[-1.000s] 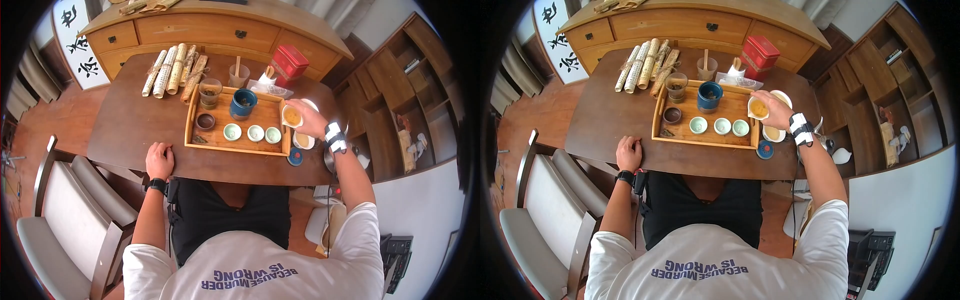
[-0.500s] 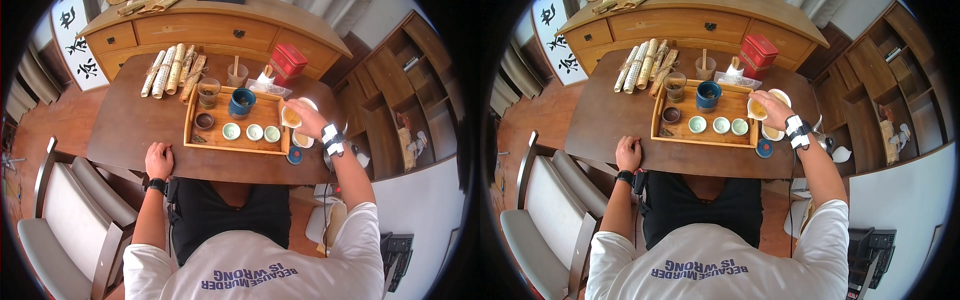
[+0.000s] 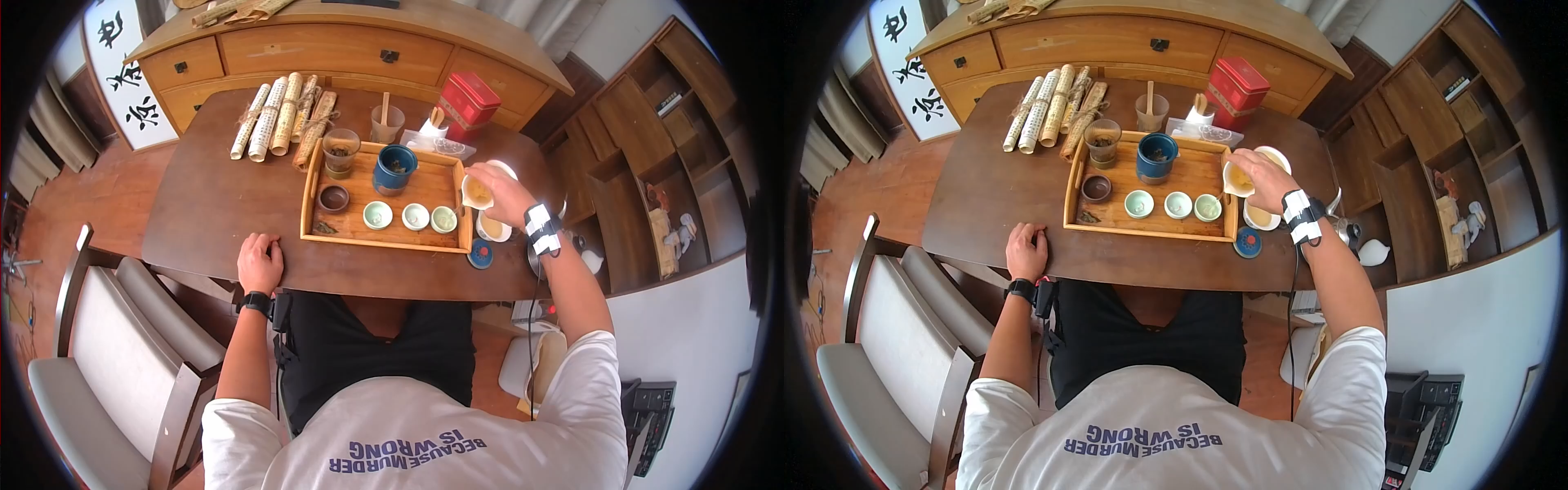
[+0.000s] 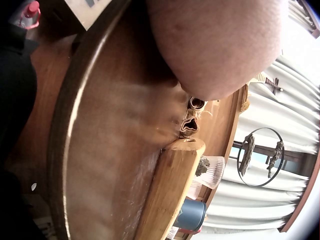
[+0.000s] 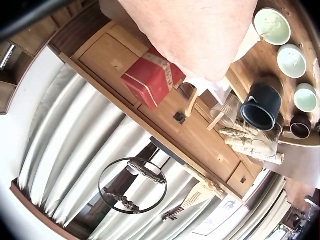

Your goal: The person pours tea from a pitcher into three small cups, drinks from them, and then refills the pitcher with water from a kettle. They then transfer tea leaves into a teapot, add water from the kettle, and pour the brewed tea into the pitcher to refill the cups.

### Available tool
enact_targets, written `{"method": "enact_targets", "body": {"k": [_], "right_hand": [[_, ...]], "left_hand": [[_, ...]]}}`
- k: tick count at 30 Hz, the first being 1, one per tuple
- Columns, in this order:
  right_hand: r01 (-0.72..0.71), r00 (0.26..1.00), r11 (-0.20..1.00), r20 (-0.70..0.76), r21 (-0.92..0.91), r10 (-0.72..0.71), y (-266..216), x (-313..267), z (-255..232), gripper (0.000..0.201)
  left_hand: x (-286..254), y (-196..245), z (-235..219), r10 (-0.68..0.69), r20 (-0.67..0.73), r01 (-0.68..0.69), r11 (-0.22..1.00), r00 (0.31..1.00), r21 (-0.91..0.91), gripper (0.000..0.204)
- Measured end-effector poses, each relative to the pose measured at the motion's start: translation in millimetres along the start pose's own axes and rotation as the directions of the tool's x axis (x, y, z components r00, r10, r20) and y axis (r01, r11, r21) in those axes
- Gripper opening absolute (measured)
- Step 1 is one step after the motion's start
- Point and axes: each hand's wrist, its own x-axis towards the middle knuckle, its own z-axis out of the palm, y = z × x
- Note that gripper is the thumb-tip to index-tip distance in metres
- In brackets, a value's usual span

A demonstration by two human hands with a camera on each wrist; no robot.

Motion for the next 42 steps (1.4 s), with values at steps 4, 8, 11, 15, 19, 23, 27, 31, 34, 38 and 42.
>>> {"method": "enact_targets", "body": {"k": [4,8,11,15,19,23,27,31,34,38,42], "right_hand": [[0.001,1.000,1.000,-0.013,-0.018,-0.002,0,0,1,0.085],[-0.025,1.000,1.000,-0.009,-0.006,0.024,-3,0,0,0.084],[-0.021,1.000,1.000,-0.018,0.001,0.021,-2,0,1,0.084],[-0.038,0.998,0.999,-0.053,0.022,0.039,-6,1,1,0.083],[-0.042,0.995,0.994,-0.088,0.097,0.051,-9,6,3,0.082],[-0.028,0.993,0.987,-0.110,0.158,0.046,-21,15,6,0.079],[-0.054,0.996,0.987,-0.058,0.151,0.063,-34,24,11,0.081],[-0.049,0.998,0.998,-0.042,0.050,0.051,-43,29,18,0.079],[-0.044,0.998,0.999,-0.041,-0.006,0.044,-48,30,21,0.078],[-0.040,0.998,0.996,-0.051,-0.081,0.036,-50,31,26,0.079],[-0.026,0.999,0.994,-0.049,-0.111,0.021,-52,31,26,0.079]], "left_hand": [[0,0,-1,-0.005,0.005,0.006,1.000,1.000,-0.011,0.006],[0,0,-1,-0.001,-0.005,0.001,1.000,1.000,-0.009,0.006],[-1,1,-1,-0.001,-0.009,0.001,1.000,1.000,-0.019,0.006],[0,1,-1,-0.002,-0.006,0.002,1.000,1.000,-0.019,0.006],[0,1,-3,-0.002,0.009,0.002,1.000,1.000,-0.028,0.008],[0,1,-1,0.000,-0.007,0.000,1.000,1.000,-0.025,0.006],[0,2,-3,-0.004,-0.003,0.004,1.000,1.000,-0.024,0.006],[0,4,-4,-0.003,-0.006,0.003,1.000,1.000,-0.025,0.006],[0,3,-4,-0.001,-0.007,0.001,1.000,1.000,-0.023,0.006],[0,2,-3,-0.006,0.003,0.007,1.000,1.000,-0.018,0.006],[0,2,-3,0.001,-0.004,-0.001,1.000,1.000,-0.020,0.006]]}}
